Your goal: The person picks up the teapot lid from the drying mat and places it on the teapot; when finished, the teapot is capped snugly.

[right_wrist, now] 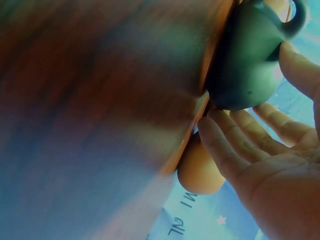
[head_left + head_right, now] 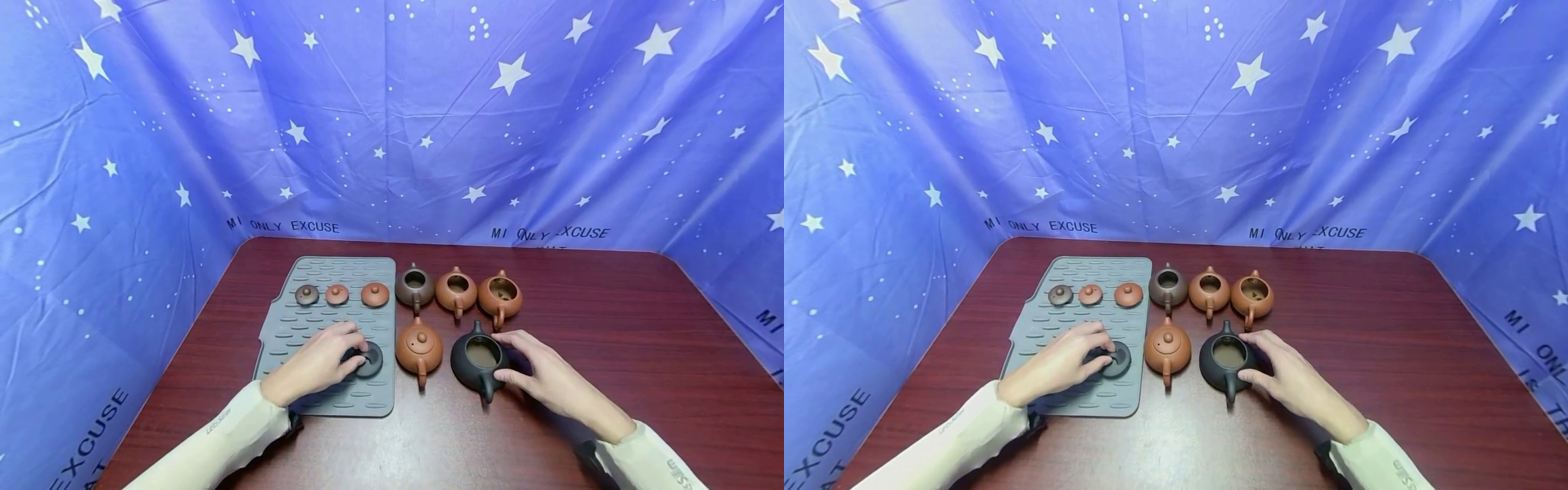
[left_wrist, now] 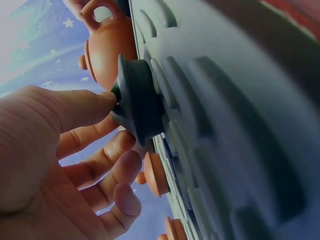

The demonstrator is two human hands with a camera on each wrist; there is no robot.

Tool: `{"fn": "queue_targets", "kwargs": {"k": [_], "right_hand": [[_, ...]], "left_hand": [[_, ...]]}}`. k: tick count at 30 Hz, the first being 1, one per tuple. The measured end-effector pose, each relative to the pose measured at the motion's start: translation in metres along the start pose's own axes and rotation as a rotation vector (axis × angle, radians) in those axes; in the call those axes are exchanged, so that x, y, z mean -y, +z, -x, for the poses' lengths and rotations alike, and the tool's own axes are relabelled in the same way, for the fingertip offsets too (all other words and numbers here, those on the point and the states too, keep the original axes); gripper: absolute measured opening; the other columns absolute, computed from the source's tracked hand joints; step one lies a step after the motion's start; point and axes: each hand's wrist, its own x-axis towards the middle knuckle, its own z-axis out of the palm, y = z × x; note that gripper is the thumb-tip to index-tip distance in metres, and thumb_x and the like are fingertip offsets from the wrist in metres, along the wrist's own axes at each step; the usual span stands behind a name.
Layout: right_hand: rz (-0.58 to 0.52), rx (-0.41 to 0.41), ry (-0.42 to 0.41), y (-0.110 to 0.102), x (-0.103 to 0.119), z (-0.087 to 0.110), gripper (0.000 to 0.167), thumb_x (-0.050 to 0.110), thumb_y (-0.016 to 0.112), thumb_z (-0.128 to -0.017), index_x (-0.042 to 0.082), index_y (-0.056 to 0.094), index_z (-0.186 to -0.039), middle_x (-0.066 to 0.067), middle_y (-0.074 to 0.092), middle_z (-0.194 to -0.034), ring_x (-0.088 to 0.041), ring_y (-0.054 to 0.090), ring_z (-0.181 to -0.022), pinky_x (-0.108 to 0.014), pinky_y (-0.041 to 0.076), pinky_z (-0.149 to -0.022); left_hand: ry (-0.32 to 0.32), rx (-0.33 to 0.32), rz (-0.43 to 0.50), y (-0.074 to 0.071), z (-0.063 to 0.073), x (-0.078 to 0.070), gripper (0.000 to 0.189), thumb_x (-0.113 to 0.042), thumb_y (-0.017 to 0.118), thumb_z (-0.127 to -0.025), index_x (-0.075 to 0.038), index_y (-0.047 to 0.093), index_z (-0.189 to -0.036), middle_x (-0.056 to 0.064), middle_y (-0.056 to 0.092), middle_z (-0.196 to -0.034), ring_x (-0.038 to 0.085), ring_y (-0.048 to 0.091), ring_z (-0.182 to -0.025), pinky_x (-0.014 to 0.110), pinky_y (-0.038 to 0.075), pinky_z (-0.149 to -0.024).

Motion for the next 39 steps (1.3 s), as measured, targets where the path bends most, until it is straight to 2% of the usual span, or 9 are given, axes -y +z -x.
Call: {"fn": "queue_targets", "kwargs": {"k": [9, 16, 21, 26, 30, 39], "right_hand": [[-0.007, 0.010, 0.002, 0.001, -0.001, 0.000, 0.048, 0.026, 0.076, -0.080, 0.012, 0.059, -0.123, 0.005, 0.058, -0.118, -0.014, 0.053, -0.111, -0.017, 0.034, -0.094], [-0.001, 0.007, 0.008, 0.000, -0.001, 0.001, 0.048, 0.026, 0.076, -0.080, 0.012, 0.059, -0.123, 0.004, 0.058, -0.118, -0.015, 0.054, -0.111, -0.024, 0.038, -0.093], [0.002, 0.002, 0.002, 0.000, 0.000, 0.001, 0.046, 0.027, 0.075, -0.082, 0.011, 0.059, -0.123, 0.003, 0.059, -0.117, -0.016, 0.054, -0.110, -0.029, 0.040, -0.091], [0.013, 0.002, -0.006, -0.001, 0.001, 0.001, 0.046, 0.028, 0.074, -0.083, 0.012, 0.059, -0.123, 0.004, 0.059, -0.117, -0.016, 0.055, -0.110, -0.031, 0.041, -0.090], [0.015, 0.005, -0.010, -0.002, 0.001, 0.001, 0.047, 0.028, 0.073, -0.083, 0.011, 0.058, -0.124, 0.003, 0.059, -0.117, -0.015, 0.055, -0.110, -0.033, 0.041, -0.090], [0.017, 0.022, -0.023, -0.001, 0.000, 0.001, 0.047, 0.027, 0.072, -0.084, 0.010, 0.057, -0.125, 0.002, 0.057, -0.119, -0.015, 0.054, -0.111, -0.030, 0.040, -0.091]], "left_hand": [[-0.007, -0.012, -0.011, 0.003, -0.001, 0.000, 0.008, -0.018, 0.071, -0.084, -0.018, 0.065, -0.089, -0.008, 0.054, -0.089, 0.009, 0.052, -0.083, 0.030, 0.048, -0.074], [-0.008, -0.023, -0.044, 0.002, -0.004, -0.004, 0.007, -0.017, 0.070, -0.085, -0.018, 0.063, -0.087, -0.008, 0.055, -0.086, 0.009, 0.053, -0.082, 0.030, 0.048, -0.073], [0.014, -0.074, -0.046, -0.006, -0.011, -0.009, 0.006, -0.016, 0.070, -0.085, -0.018, 0.064, -0.087, -0.008, 0.056, -0.086, 0.009, 0.055, -0.081, 0.033, 0.046, -0.076], [0.073, -0.116, -0.044, -0.015, -0.022, -0.022, 0.005, -0.017, 0.069, -0.086, -0.017, 0.064, -0.088, -0.007, 0.056, -0.088, 0.010, 0.053, -0.082, 0.031, 0.046, -0.076], [0.139, -0.140, -0.037, -0.017, -0.035, -0.035, 0.005, -0.018, 0.068, -0.087, -0.016, 0.064, -0.089, -0.006, 0.055, -0.089, 0.010, 0.051, -0.081, 0.029, 0.044, -0.075], [0.284, -0.128, 0.004, -0.014, -0.070, -0.064, 0.004, -0.019, 0.068, -0.087, -0.016, 0.067, -0.090, -0.005, 0.054, -0.088, 0.009, 0.049, -0.080, 0.025, 0.041, -0.071]]}}
